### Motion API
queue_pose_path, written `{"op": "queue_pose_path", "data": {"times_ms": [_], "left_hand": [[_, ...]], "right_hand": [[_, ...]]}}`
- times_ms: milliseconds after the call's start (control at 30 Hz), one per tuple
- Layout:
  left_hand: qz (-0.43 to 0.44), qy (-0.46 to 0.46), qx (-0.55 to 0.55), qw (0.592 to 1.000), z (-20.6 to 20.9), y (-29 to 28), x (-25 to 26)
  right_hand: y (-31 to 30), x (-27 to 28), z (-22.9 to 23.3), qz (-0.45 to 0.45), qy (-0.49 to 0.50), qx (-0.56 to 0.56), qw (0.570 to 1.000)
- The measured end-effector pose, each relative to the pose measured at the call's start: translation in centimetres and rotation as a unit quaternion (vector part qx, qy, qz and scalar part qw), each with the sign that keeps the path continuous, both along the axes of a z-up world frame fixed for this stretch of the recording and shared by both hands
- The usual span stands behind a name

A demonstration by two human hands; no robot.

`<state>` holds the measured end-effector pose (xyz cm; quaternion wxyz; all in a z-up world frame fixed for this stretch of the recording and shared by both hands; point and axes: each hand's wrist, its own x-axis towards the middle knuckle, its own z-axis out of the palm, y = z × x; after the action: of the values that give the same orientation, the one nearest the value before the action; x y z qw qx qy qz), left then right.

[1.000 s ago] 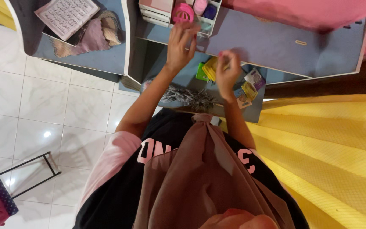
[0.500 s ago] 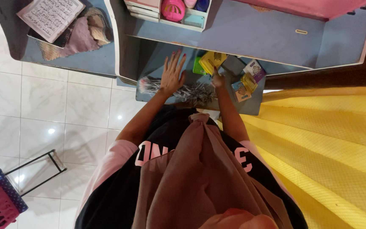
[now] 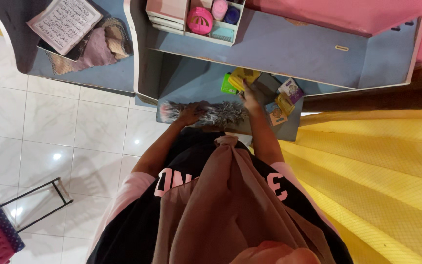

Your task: The person uses a duster to clean a multi-tiered shelf unit, moving items such as a towel and small boxes to dust the surfaces underneath and then placing them back.

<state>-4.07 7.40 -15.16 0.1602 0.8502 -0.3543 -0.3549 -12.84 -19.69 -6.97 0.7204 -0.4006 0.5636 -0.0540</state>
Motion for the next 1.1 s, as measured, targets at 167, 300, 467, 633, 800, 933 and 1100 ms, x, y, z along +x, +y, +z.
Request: {"op": "queue_pose_path", "data": {"times_ms": [167,300,467,633,800,933,1100], "left_hand": [[0.032,-0.102,-0.134,0.985,1.2,-2.0,0.2],[0.212,0.202,-0.169,0.941,2.2,-4.0,0.7],[0.337,0.565,-0.249,0.710,3.4,-5.8,1.2],[0.358,0.546,-0.313,0.689,5.7,-4.6,0.8],[0.368,0.520,-0.407,0.654,10.4,-1.1,0.4],[0.336,0.485,-0.493,0.640,15.0,2.4,0.3],[0.359,0.447,-0.546,0.611,20.1,6.8,0.9]], "right_hand": [[0.8,-2.4,-1.8,0.099,-0.094,0.001,0.991],[2.8,-3.8,-3.6,0.156,-0.102,0.012,0.982],[5.4,-3.0,-4.5,0.211,-0.087,0.044,0.973],[6.8,-4.0,-4.7,0.397,-0.031,-0.180,0.899],[7.1,-3.1,1.8,0.505,-0.136,-0.355,0.775],[8.7,0.2,11.0,0.516,-0.132,-0.419,0.735],[12.2,5.5,21.3,0.361,-0.263,-0.542,0.711]]}}
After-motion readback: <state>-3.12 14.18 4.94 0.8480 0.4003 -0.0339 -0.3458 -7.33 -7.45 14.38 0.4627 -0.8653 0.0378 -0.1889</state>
